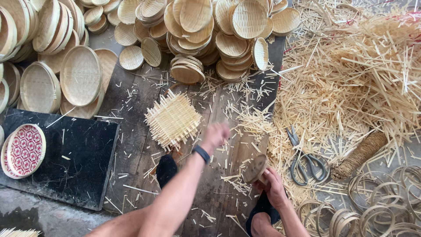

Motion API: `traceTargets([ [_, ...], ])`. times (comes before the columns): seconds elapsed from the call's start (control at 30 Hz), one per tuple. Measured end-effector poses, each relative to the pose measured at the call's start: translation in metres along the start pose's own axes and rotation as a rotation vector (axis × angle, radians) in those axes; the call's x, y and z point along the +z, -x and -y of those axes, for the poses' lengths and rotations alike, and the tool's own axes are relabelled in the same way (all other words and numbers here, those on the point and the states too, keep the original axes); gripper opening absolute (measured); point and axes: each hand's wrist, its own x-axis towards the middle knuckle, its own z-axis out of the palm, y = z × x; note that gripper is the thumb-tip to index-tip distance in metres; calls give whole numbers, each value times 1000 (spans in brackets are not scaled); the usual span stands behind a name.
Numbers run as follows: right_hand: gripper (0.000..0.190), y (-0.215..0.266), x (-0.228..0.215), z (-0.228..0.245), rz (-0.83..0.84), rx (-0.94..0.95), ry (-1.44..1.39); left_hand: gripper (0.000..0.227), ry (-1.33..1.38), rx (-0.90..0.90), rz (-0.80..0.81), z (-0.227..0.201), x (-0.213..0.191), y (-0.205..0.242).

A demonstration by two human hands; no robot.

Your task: The person weaves a bamboo base for a basket and trims excess bamboo strips using shears.

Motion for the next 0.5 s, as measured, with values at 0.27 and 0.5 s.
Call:
traceTargets([
  [0.27, 49, -37, 0, -6, 25, -131, 275, 48, 314, -72, -38, 151, 75, 40],
  [0.5, 34, -52, 10, -24, -74, 31, 50, 41, -422, 282, -468, 102, -31, 12],
])
